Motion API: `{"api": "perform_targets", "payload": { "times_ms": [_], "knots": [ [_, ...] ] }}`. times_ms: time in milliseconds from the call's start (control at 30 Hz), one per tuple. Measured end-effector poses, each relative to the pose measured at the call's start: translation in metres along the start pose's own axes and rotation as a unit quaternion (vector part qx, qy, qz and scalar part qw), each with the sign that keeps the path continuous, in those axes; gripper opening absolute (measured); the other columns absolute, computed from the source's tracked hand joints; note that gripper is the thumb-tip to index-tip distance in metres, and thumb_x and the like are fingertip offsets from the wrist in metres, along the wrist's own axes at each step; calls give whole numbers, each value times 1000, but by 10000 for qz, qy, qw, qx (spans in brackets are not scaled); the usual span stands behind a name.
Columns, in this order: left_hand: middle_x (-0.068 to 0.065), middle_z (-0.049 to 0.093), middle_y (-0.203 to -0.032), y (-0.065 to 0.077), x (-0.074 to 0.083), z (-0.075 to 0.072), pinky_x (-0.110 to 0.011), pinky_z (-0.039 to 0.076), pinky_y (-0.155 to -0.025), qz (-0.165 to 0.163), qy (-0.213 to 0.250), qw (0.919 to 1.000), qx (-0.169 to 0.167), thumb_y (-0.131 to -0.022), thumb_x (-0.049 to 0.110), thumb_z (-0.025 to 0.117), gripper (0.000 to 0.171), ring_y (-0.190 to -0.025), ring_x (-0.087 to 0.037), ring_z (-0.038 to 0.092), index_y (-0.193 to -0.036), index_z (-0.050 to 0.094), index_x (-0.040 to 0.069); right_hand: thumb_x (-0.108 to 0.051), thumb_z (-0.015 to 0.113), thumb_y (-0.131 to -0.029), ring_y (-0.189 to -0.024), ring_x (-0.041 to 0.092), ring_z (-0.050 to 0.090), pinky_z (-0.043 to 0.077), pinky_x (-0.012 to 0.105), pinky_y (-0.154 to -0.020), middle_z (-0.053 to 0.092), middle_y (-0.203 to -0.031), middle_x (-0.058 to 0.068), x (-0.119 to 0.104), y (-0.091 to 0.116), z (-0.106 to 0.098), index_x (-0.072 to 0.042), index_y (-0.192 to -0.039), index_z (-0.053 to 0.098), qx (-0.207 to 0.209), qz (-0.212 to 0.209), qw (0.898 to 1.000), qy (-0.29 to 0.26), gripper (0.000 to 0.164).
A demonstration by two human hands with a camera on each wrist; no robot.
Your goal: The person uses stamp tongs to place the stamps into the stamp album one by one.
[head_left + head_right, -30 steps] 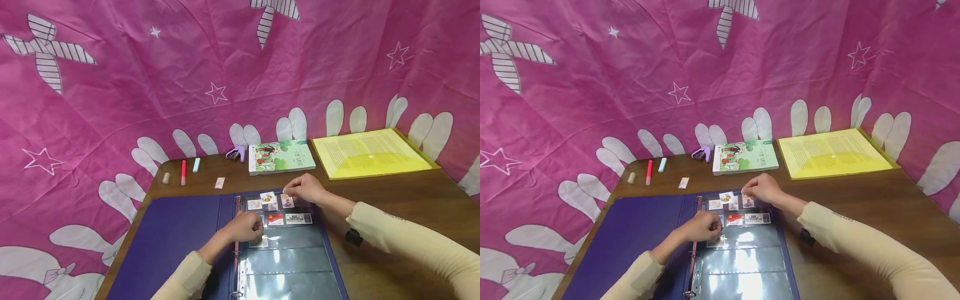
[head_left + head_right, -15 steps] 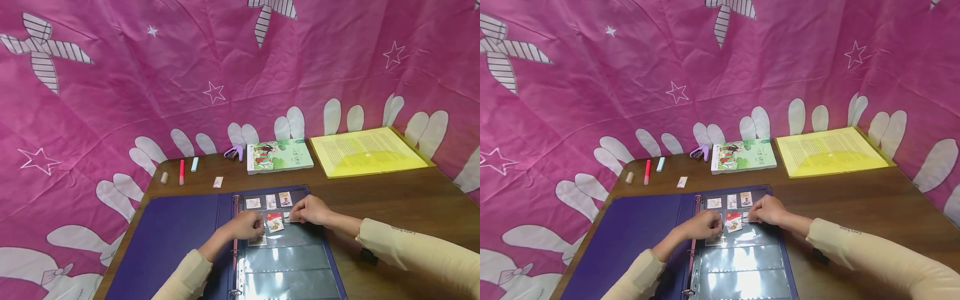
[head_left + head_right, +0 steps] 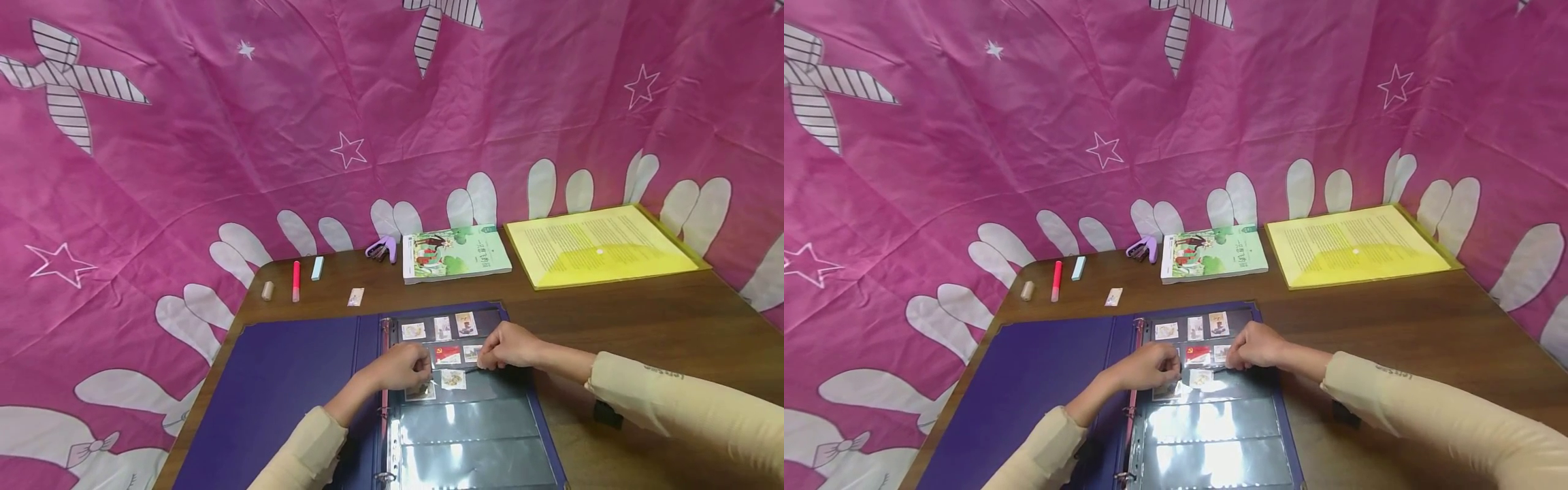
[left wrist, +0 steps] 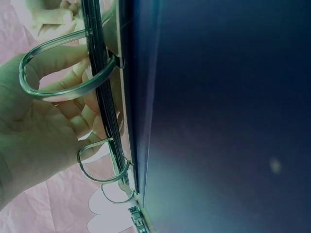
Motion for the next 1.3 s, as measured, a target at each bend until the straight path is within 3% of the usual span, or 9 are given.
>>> {"api": "perform_targets", "payload": {
  "times_ms": [167,367,600,933,1300],
  "knots": [
    [9,44,-64,0,-1,1,-15,33,-57,-14,66,10000,-9,-82,5,58,15,-58,-1,38,-68,58,9,-10,72,-71,-52,7,49,43,23,-52,64,-57,4,-4,-7,-1,-3,-72,74,-372,-267,9989,128,7],
    [8,47,-65,-1,0,1,-15,34,-57,-10,139,9999,-37,-83,5,59,14,-59,-2,39,-69,58,9,-10,71,-74,-49,5,45,38,21,-48,61,-56,-1,-6,-14,0,-5,-72,74,-617,-392,9970,271,7],
    [9,46,-65,-1,-1,1,-14,34,-56,-86,101,9999,-80,-84,7,59,15,-58,0,39,-69,58,10,-7,69,-76,-51,5,47,39,20,-48,65,-60,3,-11,-22,2,-3,-72,74,-859,-675,9932,410,7],
    [9,46,-64,0,-3,1,-14,34,-55,-80,173,9998,-55,-85,6,58,16,-58,0,39,-69,58,10,-4,69,-75,-51,3,46,36,18,-47,61,-57,-2,-13,-24,5,-2,-72,73,-1149,-603,9908,384,6],
    [9,45,-63,-1,-3,2,-14,33,-53,-144,311,9993,-168,-86,7,58,16,-56,0,39,-70,57,9,-4,70,-74,-52,4,46,34,18,-48,65,-59,2,-16,-25,8,-3,-72,73,-1260,-694,9886,435,4]
  ]
}}
Point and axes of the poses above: each hand's wrist, its own y-axis away from the middle knuckle, its own z-axis out of the palm, x = y × z, the point moved 6 cm from there along -y, towards the middle knuckle
